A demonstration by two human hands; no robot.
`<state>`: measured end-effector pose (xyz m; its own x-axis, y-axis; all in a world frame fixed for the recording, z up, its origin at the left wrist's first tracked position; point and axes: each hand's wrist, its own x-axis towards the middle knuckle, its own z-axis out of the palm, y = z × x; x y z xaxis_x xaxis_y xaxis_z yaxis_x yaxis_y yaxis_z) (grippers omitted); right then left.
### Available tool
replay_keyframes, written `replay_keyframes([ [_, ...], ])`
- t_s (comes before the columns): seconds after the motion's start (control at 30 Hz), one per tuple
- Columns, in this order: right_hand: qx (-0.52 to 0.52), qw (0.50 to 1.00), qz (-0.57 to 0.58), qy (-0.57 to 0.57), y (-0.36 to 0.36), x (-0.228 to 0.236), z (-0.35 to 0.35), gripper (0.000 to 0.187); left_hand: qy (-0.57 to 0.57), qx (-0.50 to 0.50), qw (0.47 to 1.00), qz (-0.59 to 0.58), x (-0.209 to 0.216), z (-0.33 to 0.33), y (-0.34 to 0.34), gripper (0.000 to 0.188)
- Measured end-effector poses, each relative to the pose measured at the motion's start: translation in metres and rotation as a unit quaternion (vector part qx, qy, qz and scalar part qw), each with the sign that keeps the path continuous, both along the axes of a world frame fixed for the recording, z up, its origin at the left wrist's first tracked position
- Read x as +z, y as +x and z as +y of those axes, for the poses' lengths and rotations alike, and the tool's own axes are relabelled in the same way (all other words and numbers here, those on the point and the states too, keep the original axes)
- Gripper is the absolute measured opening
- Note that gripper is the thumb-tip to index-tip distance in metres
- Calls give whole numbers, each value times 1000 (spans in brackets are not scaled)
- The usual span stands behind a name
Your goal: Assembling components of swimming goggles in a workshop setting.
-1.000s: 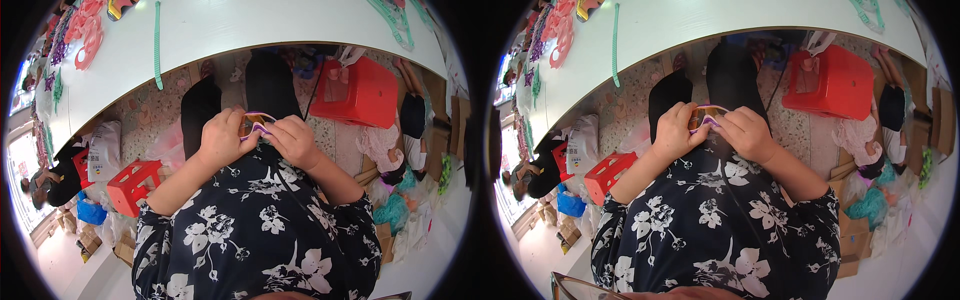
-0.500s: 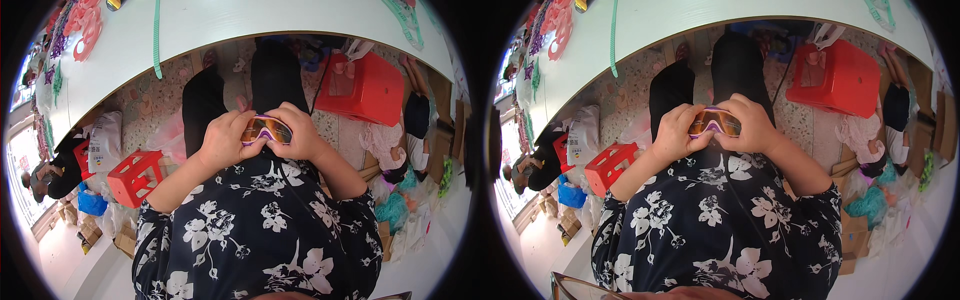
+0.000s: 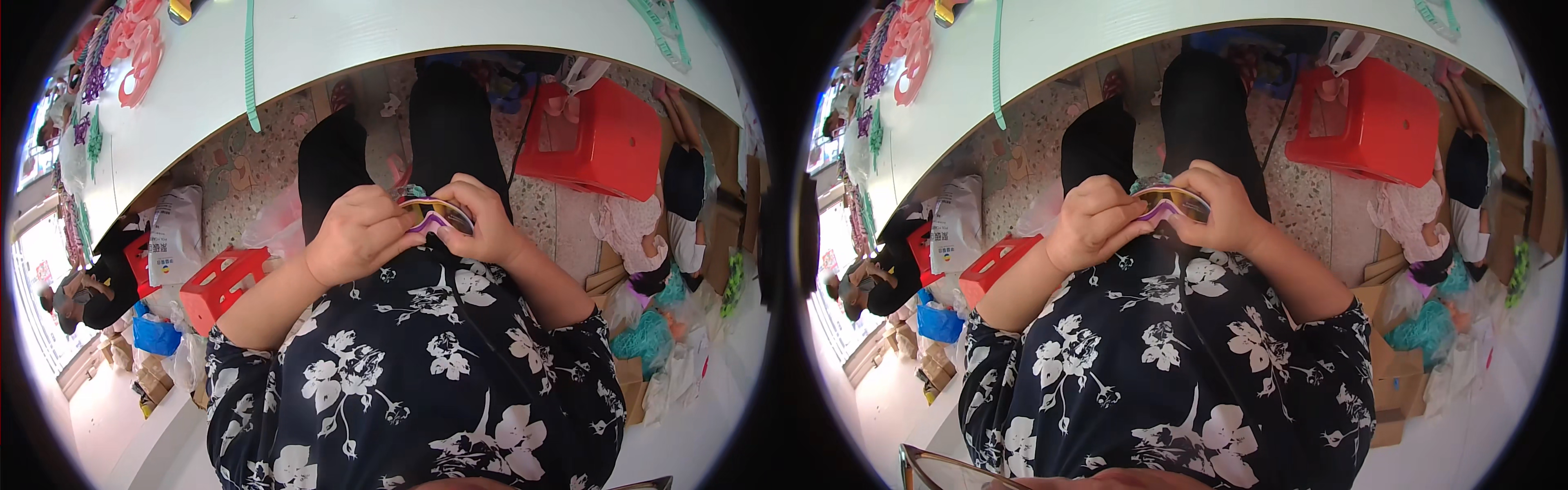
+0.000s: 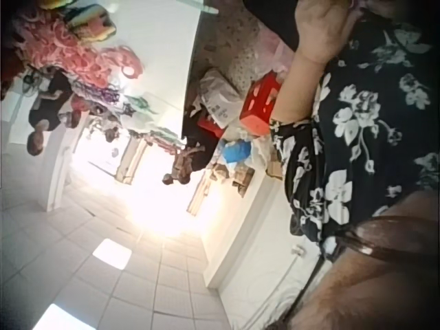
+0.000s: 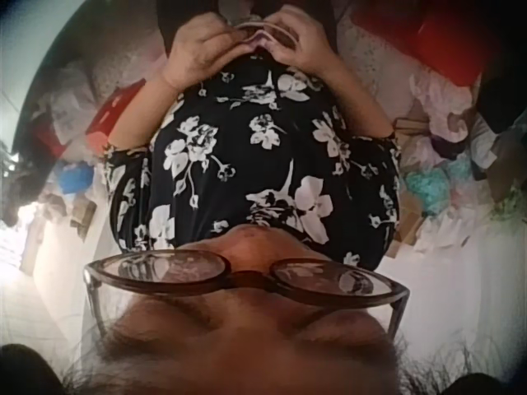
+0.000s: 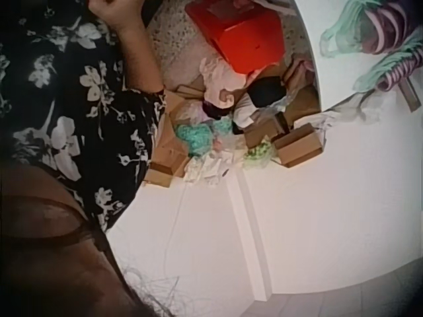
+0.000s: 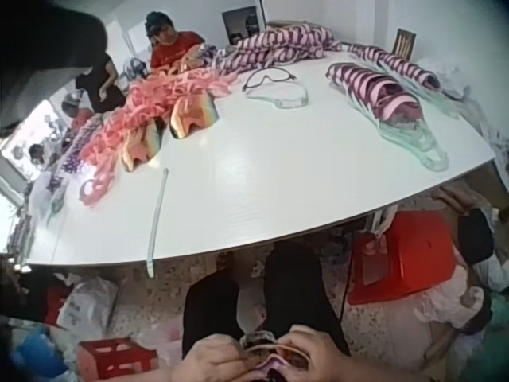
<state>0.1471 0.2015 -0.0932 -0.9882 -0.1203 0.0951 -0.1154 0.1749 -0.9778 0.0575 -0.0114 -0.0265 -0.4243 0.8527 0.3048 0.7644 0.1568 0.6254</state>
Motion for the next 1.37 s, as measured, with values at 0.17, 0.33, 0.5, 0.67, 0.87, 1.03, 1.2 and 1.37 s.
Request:
replay_keyframes([
  [0.17,-21,1000,6,-9,8,-11,-15,35,18,35,997,-70,-15,-11,8,27],
  [0.33,-21,999,29,1,-1,-1,-9,40,48,51,997,-37,-3,-16,0,33],
  [0.5,-13,1000,17,9,-3,-1,-9,41,60,58,996,-40,-7,-27,4,31],
  [0.67,-9,998,57,-1,-5,-5,-15,40,66,84,994,-36,-7,-29,16,28],
  [0.87,-36,991,104,74,-9,1,-11,47,51,67,996,20,-12,-30,3,39],
  [1.03,-39,979,150,135,-10,7,-9,53,-72,86,994,-14,0,-10,0,70],
  [1.2,-58,979,155,121,-10,3,-5,53,-112,75,989,-56,-19,-4,6,69],
  [1.37,-39,987,119,101,-7,0,3,58,-113,102,982,-107,-34,1,12,63],
])
